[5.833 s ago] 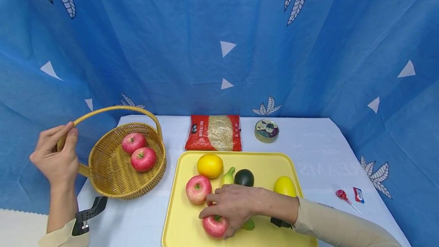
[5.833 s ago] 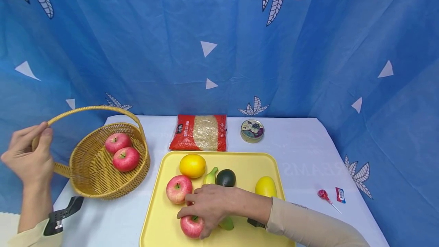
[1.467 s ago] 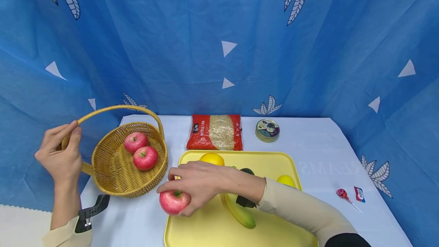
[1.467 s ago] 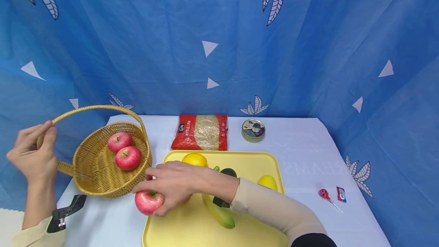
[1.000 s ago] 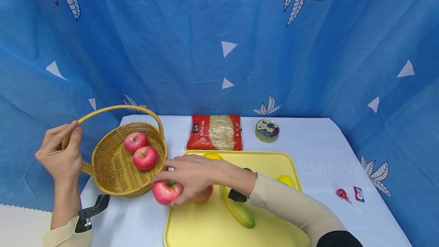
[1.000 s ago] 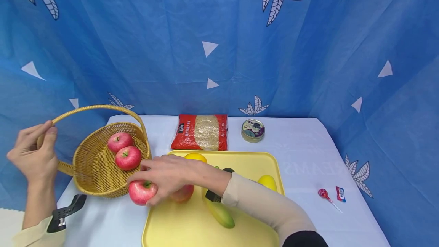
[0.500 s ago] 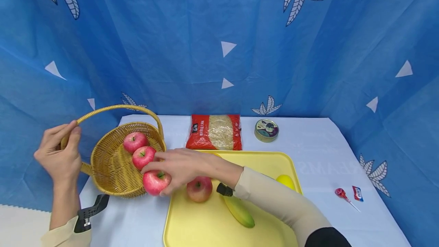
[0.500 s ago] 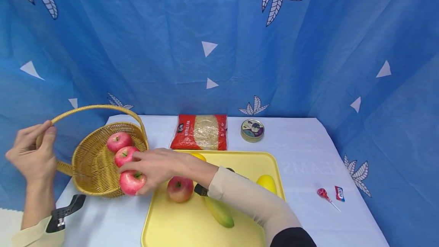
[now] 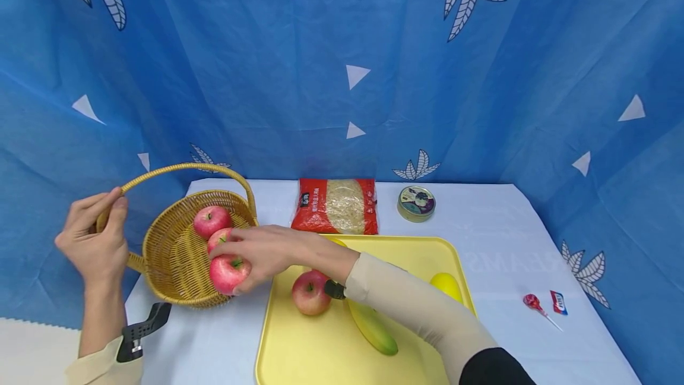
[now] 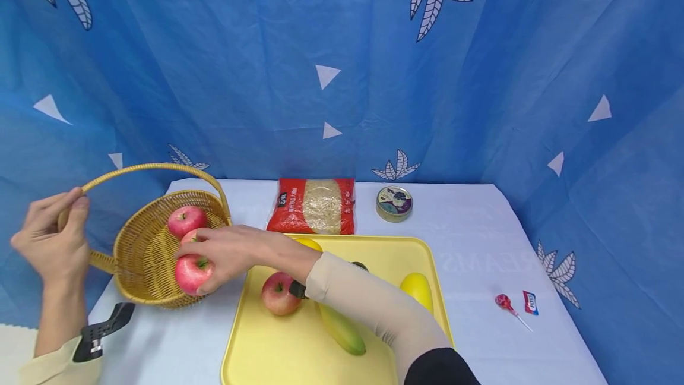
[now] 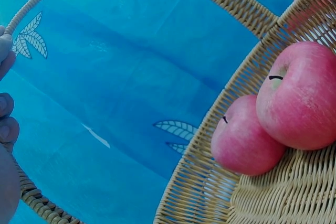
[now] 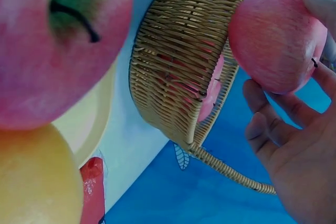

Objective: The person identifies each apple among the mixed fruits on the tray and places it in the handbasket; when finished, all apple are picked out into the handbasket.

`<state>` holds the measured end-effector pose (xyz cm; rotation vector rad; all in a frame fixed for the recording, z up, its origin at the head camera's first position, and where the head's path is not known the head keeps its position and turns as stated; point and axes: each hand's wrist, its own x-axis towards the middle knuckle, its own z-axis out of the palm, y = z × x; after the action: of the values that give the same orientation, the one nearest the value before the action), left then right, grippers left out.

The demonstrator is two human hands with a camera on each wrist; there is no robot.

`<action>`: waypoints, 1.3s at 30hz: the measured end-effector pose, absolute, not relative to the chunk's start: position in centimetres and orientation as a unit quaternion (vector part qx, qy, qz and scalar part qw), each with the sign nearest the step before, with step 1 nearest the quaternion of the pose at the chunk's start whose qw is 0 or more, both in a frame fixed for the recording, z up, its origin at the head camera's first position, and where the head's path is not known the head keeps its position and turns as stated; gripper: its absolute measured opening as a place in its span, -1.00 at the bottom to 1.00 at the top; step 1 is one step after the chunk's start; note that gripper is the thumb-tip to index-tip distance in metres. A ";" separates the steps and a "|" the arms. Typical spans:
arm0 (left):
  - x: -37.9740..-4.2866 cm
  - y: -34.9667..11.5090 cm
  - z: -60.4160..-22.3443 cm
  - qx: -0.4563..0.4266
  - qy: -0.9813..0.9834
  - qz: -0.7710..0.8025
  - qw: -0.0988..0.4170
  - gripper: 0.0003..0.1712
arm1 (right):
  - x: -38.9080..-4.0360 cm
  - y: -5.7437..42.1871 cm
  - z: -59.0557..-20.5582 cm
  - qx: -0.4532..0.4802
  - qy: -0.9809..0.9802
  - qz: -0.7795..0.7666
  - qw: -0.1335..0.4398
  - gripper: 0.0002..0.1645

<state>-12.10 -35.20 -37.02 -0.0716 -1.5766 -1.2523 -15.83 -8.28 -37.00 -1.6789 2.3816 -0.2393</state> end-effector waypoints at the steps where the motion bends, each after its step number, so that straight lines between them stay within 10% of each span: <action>1: -12.1 -35.2 -37.0 -0.030 -0.661 -0.526 0.534 -0.82 | -15.9 -8.5 -37.0 -0.570 0.810 -0.084 0.107 -0.09; 39: -11.6 -34.5 -36.4 -0.037 -0.654 -0.532 0.537 -0.82 | -17.0 -14.1 -39.6 -0.517 0.838 -0.034 0.169 -0.07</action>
<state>-11.65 -34.54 -36.36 -0.0886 -1.5564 -1.2656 -17.03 -14.14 -39.61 -1.4703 2.3843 -0.0959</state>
